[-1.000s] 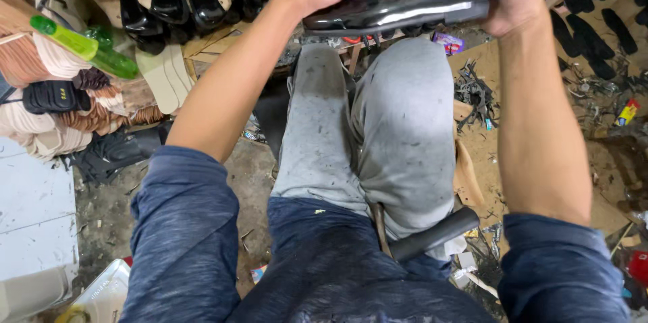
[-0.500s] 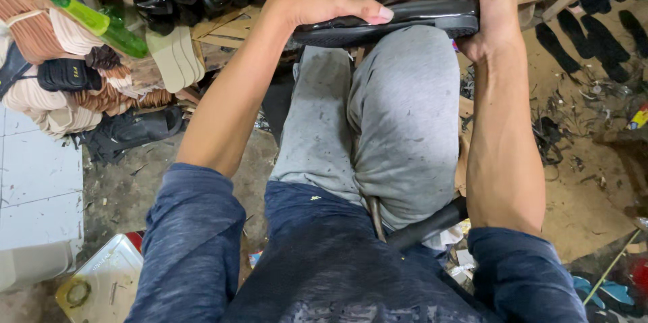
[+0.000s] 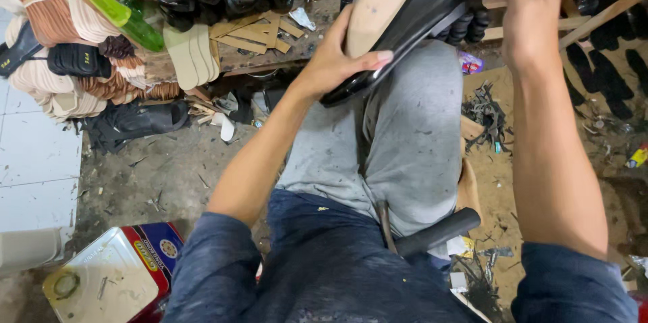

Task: The person uses a curved metal tool to press and shape the sole of a black high-heeled shoe. They repeatedly tap the tool against the shoe's sole and heel, then press the sole with their fingers to ensure it adheres properly.

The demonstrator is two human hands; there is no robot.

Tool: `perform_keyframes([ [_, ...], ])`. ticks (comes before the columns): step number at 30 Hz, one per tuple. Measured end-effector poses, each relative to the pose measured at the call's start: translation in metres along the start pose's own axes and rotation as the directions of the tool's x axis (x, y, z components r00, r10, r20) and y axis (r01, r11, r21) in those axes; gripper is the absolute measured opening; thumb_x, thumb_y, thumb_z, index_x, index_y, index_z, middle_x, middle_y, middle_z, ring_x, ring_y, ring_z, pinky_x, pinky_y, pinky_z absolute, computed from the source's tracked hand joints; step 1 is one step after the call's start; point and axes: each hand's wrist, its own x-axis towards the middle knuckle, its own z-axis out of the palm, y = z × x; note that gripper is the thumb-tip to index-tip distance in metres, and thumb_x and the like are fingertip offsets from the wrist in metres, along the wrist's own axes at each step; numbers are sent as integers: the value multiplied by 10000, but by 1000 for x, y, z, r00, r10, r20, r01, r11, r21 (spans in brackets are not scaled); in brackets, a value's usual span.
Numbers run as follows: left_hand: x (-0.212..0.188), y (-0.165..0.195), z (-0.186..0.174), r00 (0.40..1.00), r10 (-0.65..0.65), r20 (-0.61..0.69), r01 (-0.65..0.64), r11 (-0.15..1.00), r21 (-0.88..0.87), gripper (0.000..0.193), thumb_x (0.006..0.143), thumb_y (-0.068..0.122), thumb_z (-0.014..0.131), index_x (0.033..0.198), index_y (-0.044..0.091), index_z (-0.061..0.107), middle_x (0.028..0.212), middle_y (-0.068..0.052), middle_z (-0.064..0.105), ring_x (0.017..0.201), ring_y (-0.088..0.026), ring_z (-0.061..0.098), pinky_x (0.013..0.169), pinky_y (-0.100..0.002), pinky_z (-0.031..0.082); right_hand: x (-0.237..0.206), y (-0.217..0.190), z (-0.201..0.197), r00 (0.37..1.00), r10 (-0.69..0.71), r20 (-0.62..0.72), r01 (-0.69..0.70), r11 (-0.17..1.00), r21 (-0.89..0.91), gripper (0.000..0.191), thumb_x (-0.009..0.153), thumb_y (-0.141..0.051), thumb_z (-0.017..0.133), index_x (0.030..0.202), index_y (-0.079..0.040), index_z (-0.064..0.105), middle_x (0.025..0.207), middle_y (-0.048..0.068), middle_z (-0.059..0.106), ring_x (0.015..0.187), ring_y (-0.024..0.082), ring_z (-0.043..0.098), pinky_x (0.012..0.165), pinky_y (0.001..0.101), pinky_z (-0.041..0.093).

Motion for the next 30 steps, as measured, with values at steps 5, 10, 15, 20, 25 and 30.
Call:
perform_keyframes([
  [5,-73,-69,11,905,-421,-67,227,609,-760,626,947,332,700,1459,30,504,1413,-38,631,1297,-134,599,1112,-295,468,-143,-9,-14,768,333,547,-40,877,-478,278,836,-125,731,1111,-105,761,984,51,784,876,181,721,847,350,598],
  [10,-135,-110,45,814,-574,-92,161,374,-913,533,1058,202,707,1465,-51,475,1325,-101,600,1190,-209,606,1049,-399,505,-232,17,9,422,528,737,368,643,-672,622,681,-93,817,1273,-174,646,1221,51,597,1180,288,536,993,448,388],
  [15,-153,-83,47,878,-453,153,397,513,-761,792,856,33,738,1539,144,352,1399,23,558,1268,-104,559,1073,-295,475,-246,51,-22,541,410,735,123,825,-551,518,549,38,792,1026,-88,636,1065,60,628,1089,271,587,926,428,422],
  [20,-110,-83,20,859,-416,300,509,626,-591,708,918,71,731,1537,150,397,1369,26,561,1168,-89,563,1006,-253,478,-246,70,-47,615,665,423,-264,680,-684,423,792,17,899,922,-4,497,952,142,397,832,256,458,759,361,400],
  [25,-73,-131,32,869,-462,175,490,764,-420,275,1022,97,763,1228,-40,642,1128,-58,673,1067,-125,634,964,-278,534,-217,79,-17,834,550,40,-543,832,-113,294,849,-62,715,1074,-63,526,902,101,624,629,196,569,552,336,485],
  [30,-75,-145,39,825,-507,250,565,727,-391,284,1001,140,709,1239,-7,662,1124,-35,693,1076,-99,650,973,-250,527,-193,91,15,730,683,-8,-625,673,396,341,990,-140,642,1279,39,616,845,161,578,579,180,557,499,335,504],
])
